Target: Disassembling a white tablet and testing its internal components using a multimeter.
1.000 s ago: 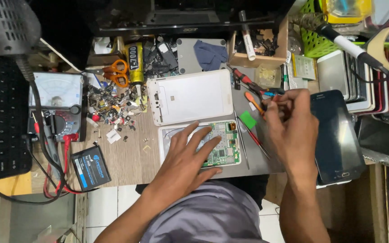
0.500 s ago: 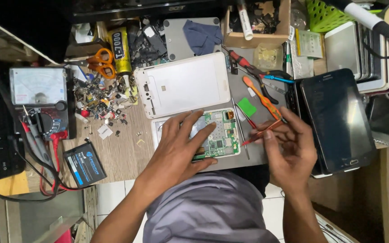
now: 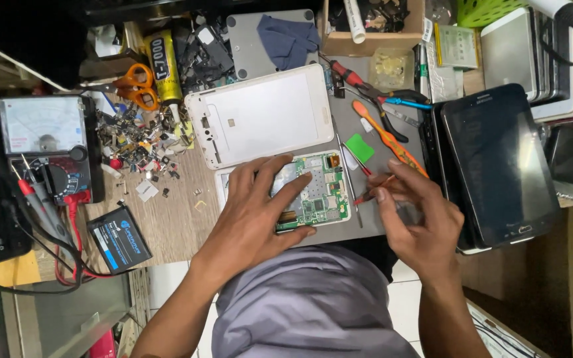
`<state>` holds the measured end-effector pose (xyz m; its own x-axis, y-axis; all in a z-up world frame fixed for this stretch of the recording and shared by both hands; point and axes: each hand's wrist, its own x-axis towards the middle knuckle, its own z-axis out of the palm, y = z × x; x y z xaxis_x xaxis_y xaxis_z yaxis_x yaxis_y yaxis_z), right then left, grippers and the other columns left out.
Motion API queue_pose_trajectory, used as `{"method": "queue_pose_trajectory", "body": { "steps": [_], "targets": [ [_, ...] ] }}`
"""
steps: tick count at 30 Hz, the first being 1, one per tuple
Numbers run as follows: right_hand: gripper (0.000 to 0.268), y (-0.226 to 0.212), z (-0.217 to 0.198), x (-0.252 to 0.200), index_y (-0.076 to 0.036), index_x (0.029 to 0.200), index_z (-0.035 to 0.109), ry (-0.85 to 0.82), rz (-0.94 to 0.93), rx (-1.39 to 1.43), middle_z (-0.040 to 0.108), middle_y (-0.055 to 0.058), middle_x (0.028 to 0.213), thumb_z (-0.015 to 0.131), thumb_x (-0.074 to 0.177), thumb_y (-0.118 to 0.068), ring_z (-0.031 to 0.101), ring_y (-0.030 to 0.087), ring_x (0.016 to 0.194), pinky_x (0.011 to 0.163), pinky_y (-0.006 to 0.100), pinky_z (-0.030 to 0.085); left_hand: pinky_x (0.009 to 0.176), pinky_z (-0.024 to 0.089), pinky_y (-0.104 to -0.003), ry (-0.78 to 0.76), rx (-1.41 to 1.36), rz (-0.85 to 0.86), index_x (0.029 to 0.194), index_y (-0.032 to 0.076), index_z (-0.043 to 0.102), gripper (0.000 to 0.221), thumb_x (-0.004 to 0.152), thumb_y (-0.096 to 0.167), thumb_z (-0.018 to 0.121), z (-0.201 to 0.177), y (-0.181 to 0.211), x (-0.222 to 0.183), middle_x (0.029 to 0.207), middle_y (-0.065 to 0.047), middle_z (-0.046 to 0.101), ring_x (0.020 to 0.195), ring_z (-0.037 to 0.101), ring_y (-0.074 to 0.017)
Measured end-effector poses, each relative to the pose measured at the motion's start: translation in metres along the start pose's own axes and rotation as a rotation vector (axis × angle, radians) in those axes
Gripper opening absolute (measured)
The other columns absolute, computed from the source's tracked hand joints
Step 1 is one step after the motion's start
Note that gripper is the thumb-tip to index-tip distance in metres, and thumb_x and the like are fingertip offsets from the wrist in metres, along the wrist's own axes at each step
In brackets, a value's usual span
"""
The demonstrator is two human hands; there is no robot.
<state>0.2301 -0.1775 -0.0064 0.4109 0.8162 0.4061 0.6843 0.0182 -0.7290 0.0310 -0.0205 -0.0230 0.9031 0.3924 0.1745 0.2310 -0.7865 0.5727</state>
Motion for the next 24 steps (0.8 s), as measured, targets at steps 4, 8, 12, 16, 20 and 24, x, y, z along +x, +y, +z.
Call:
{"method": "queue_pose_trajectory", "body": {
  "steps": [4,8,12,16,20,24],
  "targets": [
    [0.034,0.008,0.0,-0.008,0.009,0.129,0.058,0.09,-0.033,-0.039,0.073,0.024,0.112,0.071,0.097,0.012,0.077,0.028,0.098,0.096,0.034,0.063,0.105,0.036,-0.056,-0.01,-0.005,-0.014,0.141,0.011,0.056,0.071,0.084,0.045,0.084,0.001,0.0,0.001,0.146,-0.02,0.044,0.125,0.043,-0.0415],
    [0.039,0.005,0.004,-0.008,0.008,0.134,0.052,0.1,0.016,0.07,0.069,0.026,0.112,0.066,0.099,0.015,0.077,0.03,0.097,0.095,0.036,0.066,0.105,0.034,-0.058,-0.042,0.01,-0.026,0.143,0.013,0.053,0.076,0.083,0.047,0.085,0.003,0.002,0.004,0.147,-0.023,0.041,0.127,0.041,-0.0439],
    [0.04,0.006,0.006,-0.011,0.009,0.136,0.051,0.1,0.056,0.07,0.068,0.027,0.114,0.065,0.099,0.014,0.077,0.03,0.097,0.092,0.036,0.067,0.106,0.031,-0.058,-0.047,0.061,-0.032,0.145,0.015,0.054,0.084,0.078,0.055,0.086,0.008,0.002,0.008,0.151,-0.024,0.04,0.131,0.041,-0.0451],
    [0.041,0.001,0.005,-0.013,0.005,0.143,0.044,0.124,0.196,0.199,0.068,0.023,0.101,0.055,0.104,0.008,0.077,0.03,0.093,0.091,0.037,0.066,0.106,0.032,-0.059,-0.028,-0.05,-0.012,0.139,0.01,0.054,0.075,0.082,0.045,0.086,0.01,0.003,0.013,0.144,-0.023,0.043,0.131,0.041,-0.0426],
    [0.036,0.002,0.001,-0.017,-0.002,0.136,0.053,0.022,0.644,0.38,0.067,0.008,0.106,0.055,0.1,-0.01,0.065,0.012,0.079,0.071,0.023,0.051,0.104,0.035,-0.058,0.004,-0.044,-0.03,0.138,0.01,0.049,0.082,0.075,0.048,0.087,0.012,0.003,0.013,0.135,-0.024,0.042,0.124,0.043,-0.0428],
    [0.042,-0.008,0.0,-0.024,-0.003,0.119,0.078,-0.152,0.757,0.486,0.073,-0.001,0.093,0.087,0.078,-0.005,0.052,0.001,0.074,0.066,0.014,0.041,0.107,0.044,-0.055,0.195,-0.059,0.004,0.137,0.012,0.051,0.083,0.073,0.052,0.088,0.002,0.014,0.006,0.134,-0.026,0.043,0.128,0.048,-0.0434]
  ]
}}
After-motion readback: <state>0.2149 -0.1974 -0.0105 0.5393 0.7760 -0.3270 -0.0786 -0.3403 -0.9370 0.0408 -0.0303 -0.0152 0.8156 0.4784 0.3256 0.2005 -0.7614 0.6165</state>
